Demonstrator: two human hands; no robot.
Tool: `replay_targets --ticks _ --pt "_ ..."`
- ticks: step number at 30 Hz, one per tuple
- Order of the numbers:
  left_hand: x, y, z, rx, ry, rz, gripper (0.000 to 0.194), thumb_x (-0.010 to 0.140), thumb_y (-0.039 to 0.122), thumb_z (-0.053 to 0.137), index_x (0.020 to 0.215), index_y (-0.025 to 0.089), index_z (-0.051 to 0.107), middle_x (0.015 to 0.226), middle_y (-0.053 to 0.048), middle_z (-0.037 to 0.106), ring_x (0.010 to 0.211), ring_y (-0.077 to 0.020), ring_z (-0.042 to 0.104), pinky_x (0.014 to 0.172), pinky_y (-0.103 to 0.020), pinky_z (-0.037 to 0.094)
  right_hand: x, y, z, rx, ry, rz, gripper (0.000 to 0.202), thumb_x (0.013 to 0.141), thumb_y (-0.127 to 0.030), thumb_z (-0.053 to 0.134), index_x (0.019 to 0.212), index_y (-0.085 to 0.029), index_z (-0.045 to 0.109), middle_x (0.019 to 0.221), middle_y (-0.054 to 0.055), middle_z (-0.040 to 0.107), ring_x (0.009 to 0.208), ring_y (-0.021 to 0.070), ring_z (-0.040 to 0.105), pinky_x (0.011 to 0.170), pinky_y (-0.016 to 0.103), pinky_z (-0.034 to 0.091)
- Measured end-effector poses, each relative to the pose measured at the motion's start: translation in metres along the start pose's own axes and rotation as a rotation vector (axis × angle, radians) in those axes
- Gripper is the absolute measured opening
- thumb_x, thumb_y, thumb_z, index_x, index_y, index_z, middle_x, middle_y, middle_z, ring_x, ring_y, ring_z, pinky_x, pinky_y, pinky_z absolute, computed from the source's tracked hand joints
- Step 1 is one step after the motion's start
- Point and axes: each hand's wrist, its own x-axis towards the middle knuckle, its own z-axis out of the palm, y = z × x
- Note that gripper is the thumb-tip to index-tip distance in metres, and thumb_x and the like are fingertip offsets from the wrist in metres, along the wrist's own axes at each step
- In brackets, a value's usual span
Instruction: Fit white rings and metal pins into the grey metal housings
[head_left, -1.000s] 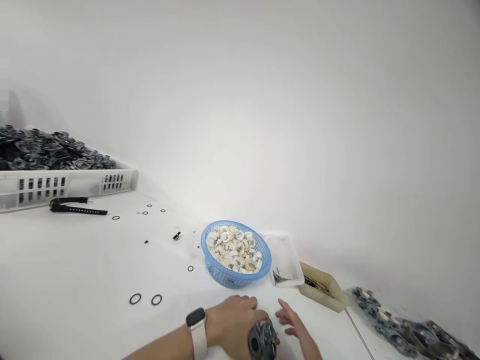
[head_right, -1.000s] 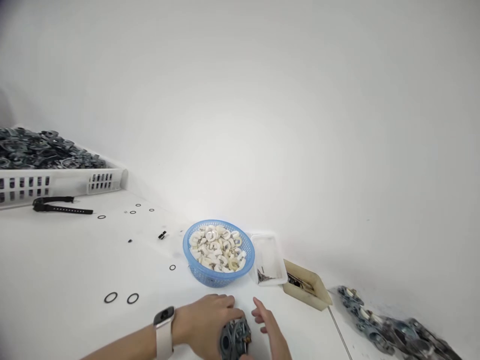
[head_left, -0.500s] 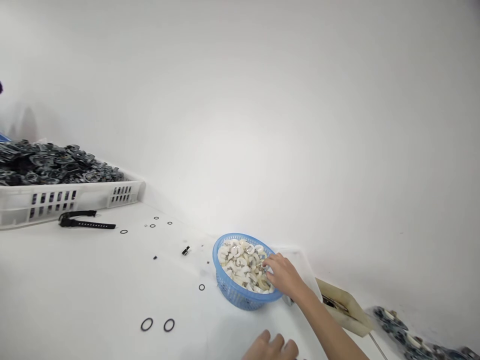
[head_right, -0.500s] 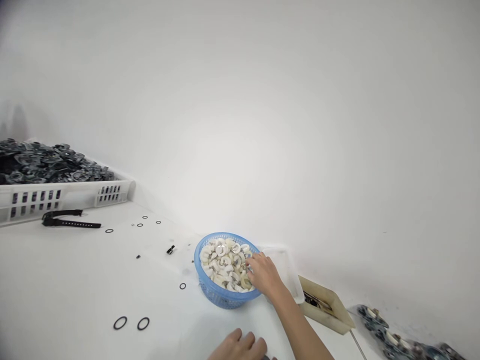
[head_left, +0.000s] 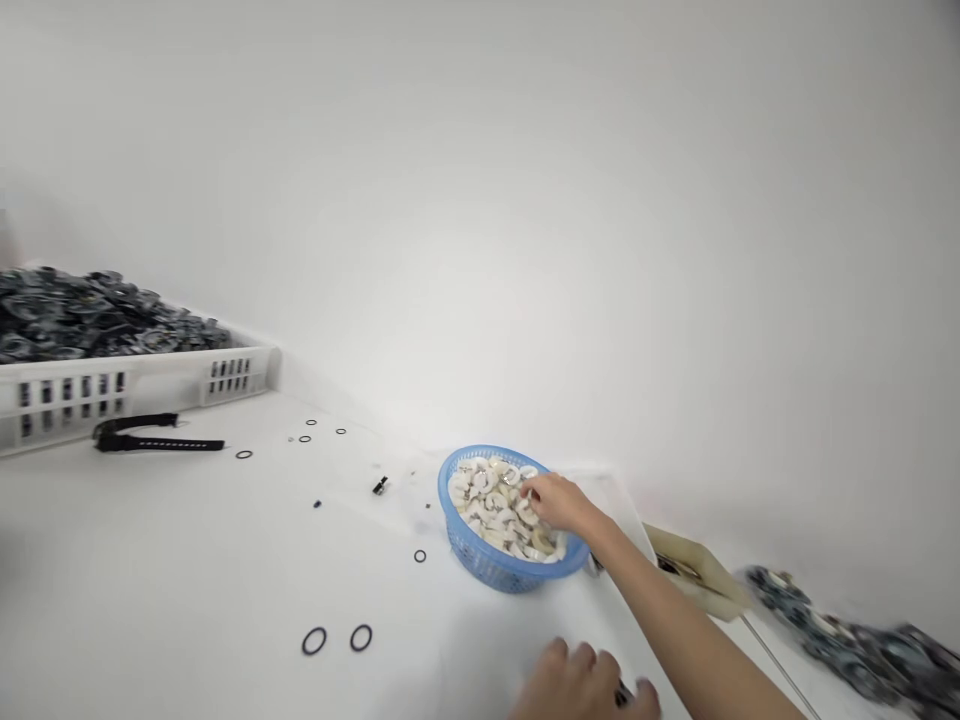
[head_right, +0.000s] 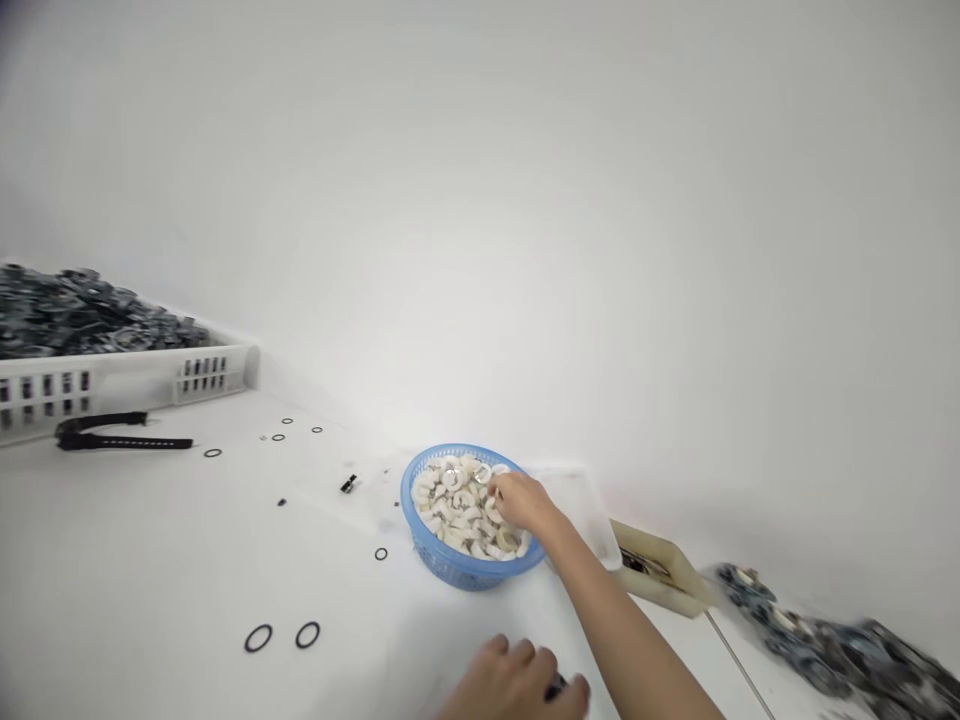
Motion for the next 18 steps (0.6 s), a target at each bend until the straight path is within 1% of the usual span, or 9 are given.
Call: replay_targets --ticks 1,2,3,5,7,9,13,16,18 --pt "-0.004 -0.003 -0.011 -0.025 -0.082 0.002 0.032 0.093 0.037 0.061 0.124 0.028 0.061 0.102 -0.015 0.072 0.090 -0.0358 0.068 0.067 -0.041 0.047 -0.007 0.002 -0.008 0.025 0.026 -0.006 0.017 0.101 -0.025 0.059 0.110 -0.019 0.072 0.109 0.005 0.073 0.103 0.0211 0.067 0.092 0.038 0.052" --pt "-0.009 -0.007 -0.021 -0.093 -0.159 0.010 0.044 0.087 0.043 0.069 0.127 0.027 0.059 0.106 -0.014 0.072 0.094 -0.0370 0.068 0.070 -0.041 0.048 -0.016 0.004 -0.016 0.050 0.053 -0.014 0.021 0.100 -0.020 0.056 0.112 -0.021 0.072 0.109 0.005 0.073 0.103 0.0209 0.066 0.091 0.035 0.051" --pt "-0.014 -0.011 -0.030 -0.189 -0.159 0.002 0.062 0.078 0.051 0.078 0.131 0.029 0.056 0.109 -0.012 0.071 0.097 -0.0373 0.067 0.076 -0.042 0.049 -0.027 0.006 -0.024 0.075 0.079 -0.024 0.026 0.098 -0.017 0.053 0.113 -0.023 0.073 0.109 0.004 0.074 0.103 0.0208 0.066 0.090 0.033 0.049" --pt "-0.024 -0.018 -0.044 -0.378 -0.106 -0.024 0.080 0.067 0.054 0.086 0.135 0.033 0.051 0.112 -0.006 0.070 0.104 -0.0355 0.065 0.088 -0.042 0.049 -0.054 0.010 -0.040 0.122 0.125 -0.046 0.031 0.097 -0.016 0.049 0.114 -0.026 0.074 0.109 0.003 0.074 0.100 0.0207 0.066 0.087 0.031 0.048" --pt "-0.029 -0.024 -0.054 -0.515 -0.123 -0.049 0.083 0.062 0.048 0.090 0.134 0.035 0.051 0.118 -0.002 0.068 0.108 -0.0336 0.062 0.093 -0.042 0.047 -0.086 0.012 -0.052 0.164 0.158 -0.060 0.031 0.098 -0.021 0.047 0.115 -0.027 0.073 0.107 0.003 0.074 0.094 0.0205 0.066 0.084 0.031 0.049" --pt "-0.030 -0.029 -0.061 -0.614 -0.207 -0.056 0.083 0.060 0.042 0.091 0.133 0.036 0.052 0.127 -0.001 0.066 0.115 -0.0337 0.058 0.095 -0.042 0.046 -0.121 0.014 -0.055 0.222 0.188 -0.051 0.031 0.101 -0.027 0.046 0.118 -0.027 0.072 0.105 0.004 0.074 0.088 0.0198 0.066 0.079 0.031 0.051" --pt "-0.024 -0.041 -0.065 -0.776 -0.307 -0.029 0.089 0.055 0.038 0.095 0.132 0.034 0.052 0.134 -0.002 0.065 0.122 -0.0332 0.055 0.094 -0.040 0.047 -0.189 0.013 -0.037 0.432 0.238 -0.005 0.033 0.104 -0.038 0.048 0.127 -0.028 0.070 0.104 0.007 0.074 0.089 0.0232 0.068 0.075 0.034 0.055" --pt "-0.022 -0.046 -0.066 -0.850 -0.314 -0.010 0.092 0.051 0.033 0.097 0.132 0.032 0.053 0.131 -0.003 0.067 0.119 -0.0304 0.058 0.092 -0.036 0.048 -0.225 0.008 -0.012 0.496 0.293 -0.067 0.029 0.106 -0.033 0.048 0.123 -0.029 0.072 0.101 0.008 0.072 0.091 0.0240 0.068 0.075 0.034 0.056" --pt "-0.023 -0.045 -0.069 -0.863 -0.316 -0.023 0.093 0.050 0.032 0.098 0.133 0.031 0.054 0.130 -0.003 0.067 0.120 -0.0294 0.058 0.091 -0.034 0.047 -0.237 0.003 0.004 0.471 0.339 -0.121 0.031 0.106 -0.026 0.046 0.124 -0.031 0.070 0.103 0.007 0.071 0.092 0.0225 0.068 0.078 0.033 0.056"
